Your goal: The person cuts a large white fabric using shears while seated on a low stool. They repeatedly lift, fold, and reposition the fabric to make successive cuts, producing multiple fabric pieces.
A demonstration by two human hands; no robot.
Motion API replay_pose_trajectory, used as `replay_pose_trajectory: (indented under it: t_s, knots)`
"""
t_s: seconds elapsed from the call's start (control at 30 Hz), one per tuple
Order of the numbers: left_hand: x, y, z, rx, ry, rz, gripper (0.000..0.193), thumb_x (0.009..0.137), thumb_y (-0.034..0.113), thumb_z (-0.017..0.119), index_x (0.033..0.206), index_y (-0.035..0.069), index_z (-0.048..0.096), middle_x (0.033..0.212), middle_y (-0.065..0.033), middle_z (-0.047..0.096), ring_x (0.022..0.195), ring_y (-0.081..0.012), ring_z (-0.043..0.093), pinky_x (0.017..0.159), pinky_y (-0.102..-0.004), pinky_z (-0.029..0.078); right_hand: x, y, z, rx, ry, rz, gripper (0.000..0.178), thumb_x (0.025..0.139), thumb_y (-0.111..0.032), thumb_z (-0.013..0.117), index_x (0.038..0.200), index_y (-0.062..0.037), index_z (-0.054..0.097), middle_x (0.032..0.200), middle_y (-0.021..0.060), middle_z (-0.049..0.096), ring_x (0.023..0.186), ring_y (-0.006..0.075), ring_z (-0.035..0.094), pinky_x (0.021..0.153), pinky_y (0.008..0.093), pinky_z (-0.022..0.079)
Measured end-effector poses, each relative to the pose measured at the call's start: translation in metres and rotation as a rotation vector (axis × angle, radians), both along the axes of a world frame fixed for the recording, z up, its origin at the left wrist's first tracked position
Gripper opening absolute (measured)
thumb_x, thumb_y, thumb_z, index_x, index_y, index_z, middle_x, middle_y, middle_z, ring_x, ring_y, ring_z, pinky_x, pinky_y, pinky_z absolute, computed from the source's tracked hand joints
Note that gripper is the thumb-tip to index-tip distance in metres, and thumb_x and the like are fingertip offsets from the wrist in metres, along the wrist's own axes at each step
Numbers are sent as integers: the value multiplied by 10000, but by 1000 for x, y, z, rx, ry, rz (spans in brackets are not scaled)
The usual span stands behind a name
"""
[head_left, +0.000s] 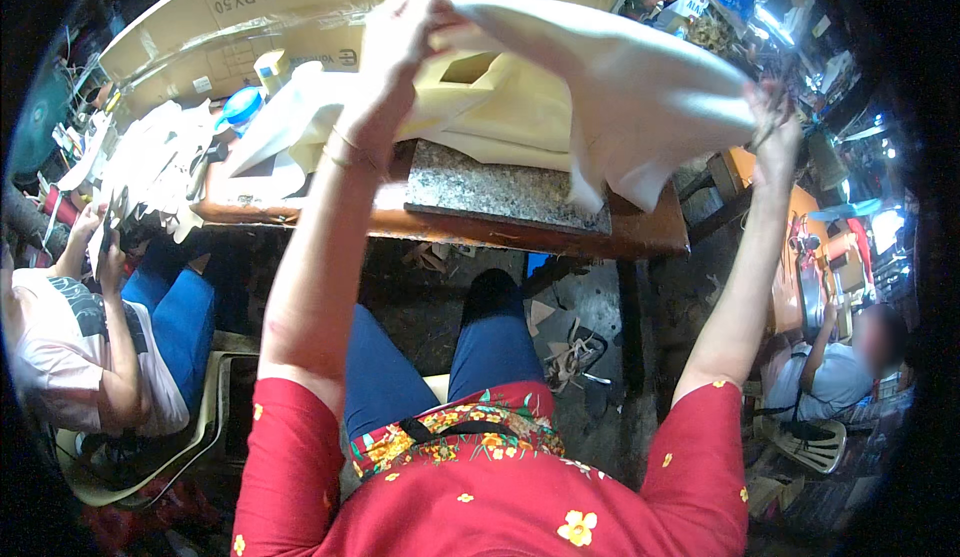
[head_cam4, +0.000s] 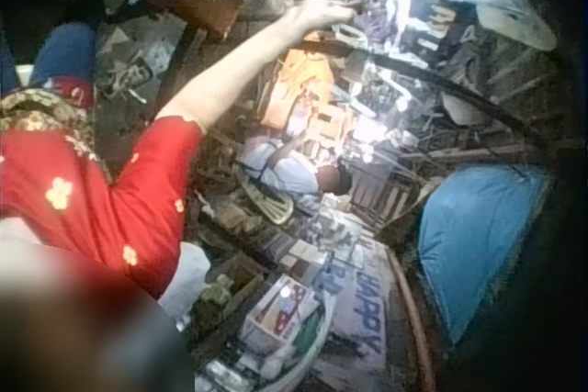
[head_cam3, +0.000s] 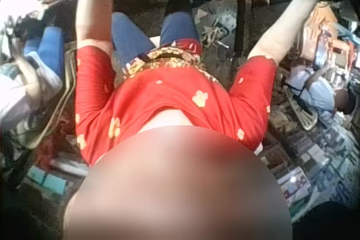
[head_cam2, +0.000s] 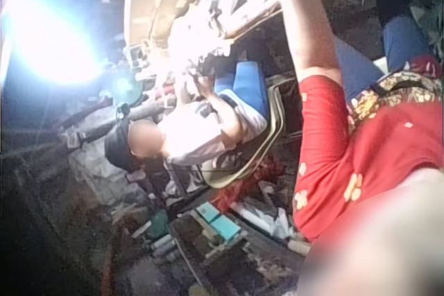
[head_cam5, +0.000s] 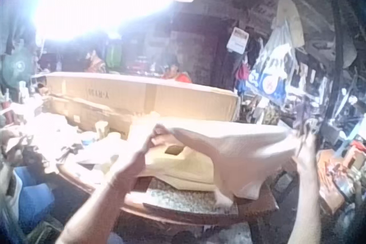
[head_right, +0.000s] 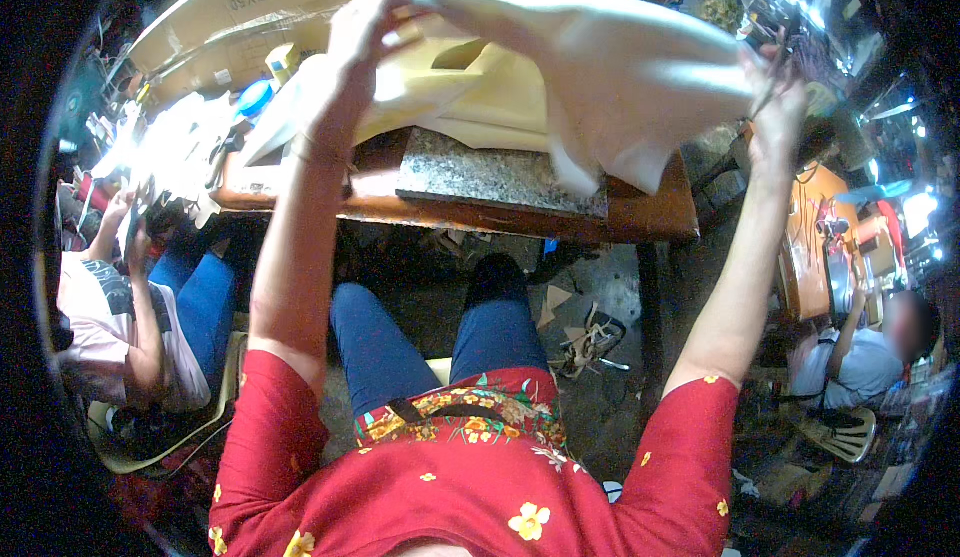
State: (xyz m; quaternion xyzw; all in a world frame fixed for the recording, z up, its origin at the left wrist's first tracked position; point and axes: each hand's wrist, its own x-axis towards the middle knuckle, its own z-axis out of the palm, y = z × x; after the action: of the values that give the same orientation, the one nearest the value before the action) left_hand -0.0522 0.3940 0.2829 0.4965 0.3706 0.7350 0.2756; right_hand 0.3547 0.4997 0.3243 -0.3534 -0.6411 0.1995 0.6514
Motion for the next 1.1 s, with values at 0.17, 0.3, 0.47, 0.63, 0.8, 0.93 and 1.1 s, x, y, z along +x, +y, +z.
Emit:
replay_pose_trajectory:
  t_s: [0.17,0.3,0.47,0.63,0.8,0.93,1.1]
  knots:
    - [-70,9,51,357,180,-250,652,879,613,471,1284,103,456,1237,-75,555,1114,-224,543,951,-447,419,-20,5,54,-16,182,143,275,754,-144,796,945,-87,607,850,-19,611,696,68,497,619,197,380]
    - [-74,6,35,-149,408,107,452,809,267,662,1184,43,549,1010,-71,619,866,-129,574,774,-272,481,-42,2,14,-22,170,220,223,800,-47,685,995,-87,586,869,-28,578,710,59,508,546,180,380]
    - [-75,11,-19,-303,245,167,708,725,189,765,1341,75,434,1172,-128,591,968,-158,580,783,-274,486,-69,21,-71,-283,333,197,148,915,-3,464,1022,-34,562,919,7,544,764,86,525,577,210,442]
    - [-106,38,-4,147,167,101,405,820,169,663,1191,53,547,1127,-78,613,1035,-203,581,867,-336,470,-70,36,-82,-202,420,168,171,859,59,570,1000,-28,526,898,34,554,743,120,571,614,237,491]
    - [-99,76,35,4,550,430,456,813,157,673,1223,39,511,1158,-135,595,1069,-253,565,916,-368,445,-63,38,-70,-68,457,124,322,777,77,675,993,-52,475,956,70,558,833,144,585,635,271,507]
    - [-53,58,22,0,869,833,499,807,148,682,1249,28,483,1182,-180,581,1096,-294,552,955,-393,424,-61,46,-117,-132,321,-201,338,771,102,654,1017,-38,470,967,81,553,837,155,583,630,270,505]
    - [-11,-64,-95,-204,483,780,518,760,259,751,1156,-7,548,1174,-215,555,1149,-352,499,966,-408,394,-46,49,-180,-321,549,-56,202,955,-174,346,1024,-13,447,1030,203,546,933,310,586,776,397,524]
